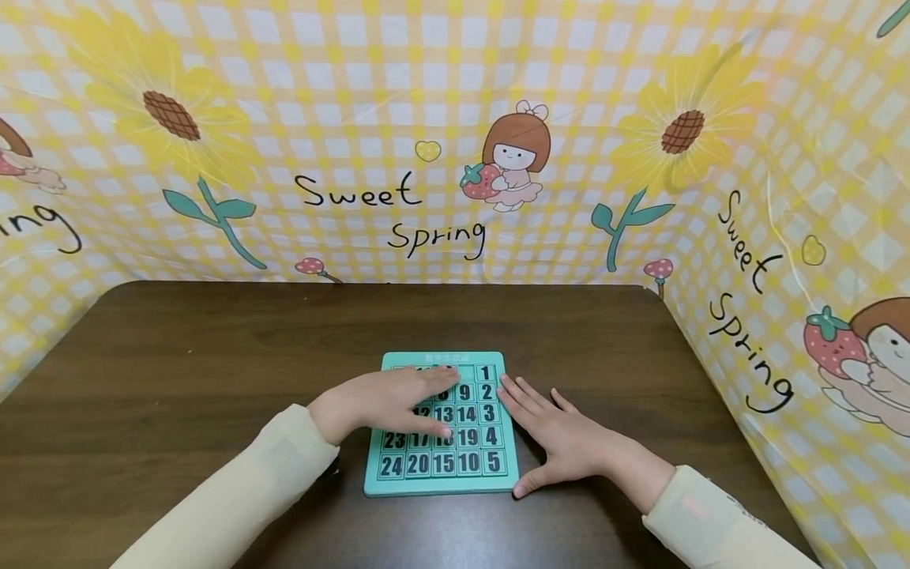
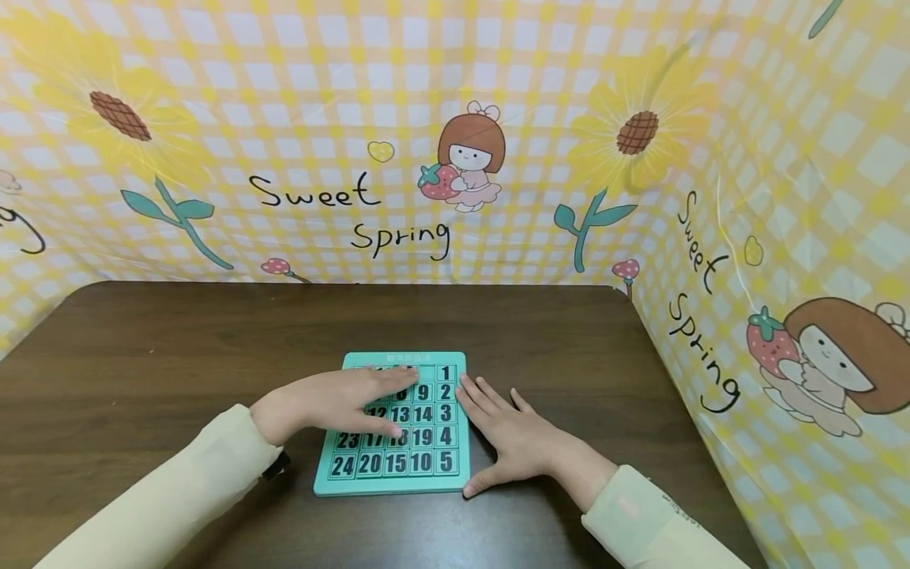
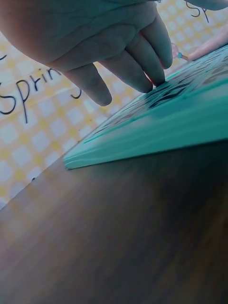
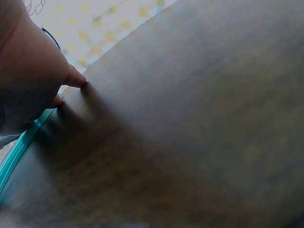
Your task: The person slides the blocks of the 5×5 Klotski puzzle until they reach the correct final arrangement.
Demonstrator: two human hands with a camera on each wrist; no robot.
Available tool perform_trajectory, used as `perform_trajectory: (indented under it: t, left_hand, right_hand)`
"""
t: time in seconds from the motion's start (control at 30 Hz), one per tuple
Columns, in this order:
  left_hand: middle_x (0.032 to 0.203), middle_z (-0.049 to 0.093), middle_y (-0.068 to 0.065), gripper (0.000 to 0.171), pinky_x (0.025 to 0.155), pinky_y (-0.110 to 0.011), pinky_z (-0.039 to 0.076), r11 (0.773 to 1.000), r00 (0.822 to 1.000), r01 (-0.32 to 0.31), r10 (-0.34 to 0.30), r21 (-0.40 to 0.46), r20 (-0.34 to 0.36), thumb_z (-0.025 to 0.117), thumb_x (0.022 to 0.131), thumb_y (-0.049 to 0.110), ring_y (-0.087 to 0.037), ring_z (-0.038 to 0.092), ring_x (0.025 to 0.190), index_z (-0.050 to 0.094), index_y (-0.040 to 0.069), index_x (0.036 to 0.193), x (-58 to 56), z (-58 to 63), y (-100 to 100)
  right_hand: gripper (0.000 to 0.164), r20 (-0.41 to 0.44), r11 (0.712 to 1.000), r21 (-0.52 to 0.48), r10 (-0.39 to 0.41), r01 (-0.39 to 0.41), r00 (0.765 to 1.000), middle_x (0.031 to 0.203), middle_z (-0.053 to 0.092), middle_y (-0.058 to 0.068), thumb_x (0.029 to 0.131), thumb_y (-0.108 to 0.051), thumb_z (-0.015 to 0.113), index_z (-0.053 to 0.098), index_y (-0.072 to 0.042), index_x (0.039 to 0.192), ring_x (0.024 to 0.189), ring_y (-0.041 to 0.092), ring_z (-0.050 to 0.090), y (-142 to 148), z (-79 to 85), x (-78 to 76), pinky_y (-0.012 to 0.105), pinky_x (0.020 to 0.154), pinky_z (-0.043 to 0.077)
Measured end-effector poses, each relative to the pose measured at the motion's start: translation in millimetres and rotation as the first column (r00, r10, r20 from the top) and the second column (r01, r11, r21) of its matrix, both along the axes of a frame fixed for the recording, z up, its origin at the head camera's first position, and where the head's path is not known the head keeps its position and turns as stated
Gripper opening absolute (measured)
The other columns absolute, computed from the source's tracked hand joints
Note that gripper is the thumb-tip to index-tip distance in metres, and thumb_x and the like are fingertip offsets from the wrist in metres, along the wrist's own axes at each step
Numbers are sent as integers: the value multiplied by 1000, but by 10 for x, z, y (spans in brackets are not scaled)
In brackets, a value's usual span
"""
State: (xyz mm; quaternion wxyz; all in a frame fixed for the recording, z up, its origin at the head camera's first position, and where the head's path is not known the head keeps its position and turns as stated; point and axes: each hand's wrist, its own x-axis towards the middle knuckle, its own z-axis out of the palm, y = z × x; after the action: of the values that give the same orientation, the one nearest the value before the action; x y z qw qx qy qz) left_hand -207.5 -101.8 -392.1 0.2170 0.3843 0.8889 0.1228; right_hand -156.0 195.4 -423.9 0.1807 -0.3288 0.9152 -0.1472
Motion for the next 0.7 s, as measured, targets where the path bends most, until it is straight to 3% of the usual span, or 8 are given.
perform_trajectory:
  t: [0.17,0.27,0.5,0.7]
  left_hand:
    - [165,26,-1,90,122,-43,28,999,999,-32,32,10,10,59,90,64,-17,22,153,28,14,158,27,27,-113]
    - [166,23,-2,89,122,-45,27,1000,1000,-18,18,9,-7,58,91,64,-18,20,154,28,14,158,25,30,-106]
    - [166,22,-1,88,123,-41,25,999,998,46,-45,8,-47,56,92,64,-16,18,154,27,14,158,9,48,69]
    - [166,22,-2,88,123,-49,23,998,998,61,-61,-3,-29,56,93,63,-16,17,155,25,13,159,-28,69,229]
  right_hand:
    - [127,-3,1000,0,2,-2,1000,169,-10,-1,72,-78,67,0,-18,161,157,25,-5,-11,-2,0,70,118,9]
    - [127,0,1000,3,-2,2,1000,169,-10,-2,72,-78,67,0,-18,161,157,26,-5,-8,3,2,70,118,9]
    - [126,8,1000,-1,-1,1,1000,169,-10,-2,73,-78,66,-1,-19,161,157,25,-6,-15,9,2,70,118,9]
    - [126,10,1000,0,-5,5,1000,169,-10,-1,73,-78,67,0,-18,161,157,26,-5,-7,4,3,70,117,9]
